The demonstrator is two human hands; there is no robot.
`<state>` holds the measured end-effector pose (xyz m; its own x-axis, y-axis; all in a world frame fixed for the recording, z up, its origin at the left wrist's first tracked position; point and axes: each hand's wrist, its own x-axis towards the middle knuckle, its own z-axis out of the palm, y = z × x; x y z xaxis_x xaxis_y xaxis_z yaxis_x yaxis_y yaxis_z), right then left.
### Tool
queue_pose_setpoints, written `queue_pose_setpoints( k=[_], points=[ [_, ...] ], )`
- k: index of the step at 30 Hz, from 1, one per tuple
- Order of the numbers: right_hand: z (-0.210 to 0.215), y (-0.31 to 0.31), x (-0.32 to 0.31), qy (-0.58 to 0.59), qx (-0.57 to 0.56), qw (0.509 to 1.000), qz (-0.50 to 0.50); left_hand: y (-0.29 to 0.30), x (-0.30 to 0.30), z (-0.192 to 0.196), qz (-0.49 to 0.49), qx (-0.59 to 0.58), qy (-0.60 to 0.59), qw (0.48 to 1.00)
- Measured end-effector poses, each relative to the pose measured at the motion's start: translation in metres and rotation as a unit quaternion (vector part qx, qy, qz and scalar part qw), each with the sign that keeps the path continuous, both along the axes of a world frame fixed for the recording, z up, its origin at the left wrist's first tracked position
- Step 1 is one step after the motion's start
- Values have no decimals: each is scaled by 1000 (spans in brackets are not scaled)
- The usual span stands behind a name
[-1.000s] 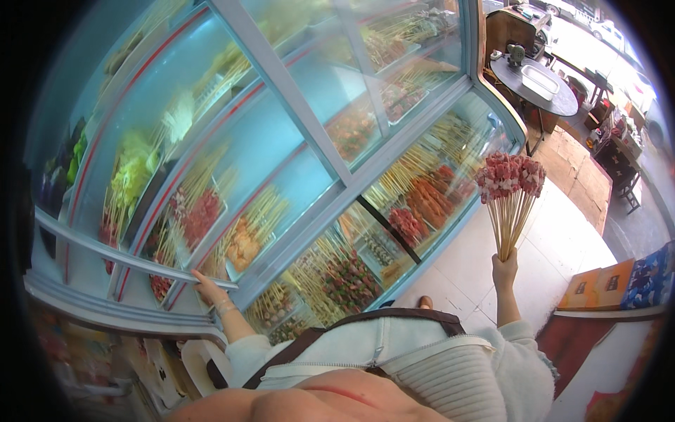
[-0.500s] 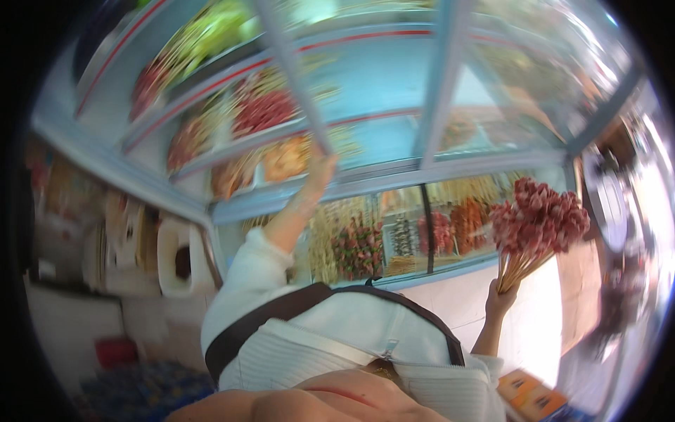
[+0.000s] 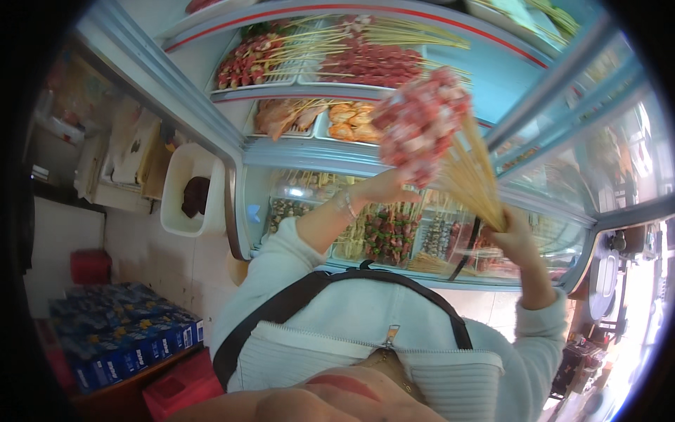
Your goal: The person removes trays of skewered food items from a chest freezer, transfers them to a glass-door display case, and then retrieves additional skewers from a plastic bag to place in the display case. The person handles multiple trays and bundles of skewers, arranging them on shelves inside the display case.
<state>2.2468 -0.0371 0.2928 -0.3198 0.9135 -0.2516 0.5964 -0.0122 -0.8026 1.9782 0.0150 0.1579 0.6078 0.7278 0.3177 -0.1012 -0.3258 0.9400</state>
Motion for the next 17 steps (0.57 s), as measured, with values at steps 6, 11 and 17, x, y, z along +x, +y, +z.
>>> queue_pose_setpoints(
  k=[6,11,17],
  points=[
    [49,75,-45,-86,20,988,-130,-31,-90,-61,45,-158,-100,981],
    [68,143,-80,-10,39,992,-124,-75,-82,-93,8,-290,-170,942],
    [73,278,-111,-101,103,989,-22,-95,-98,-133,19,-357,-131,924]
  ],
)
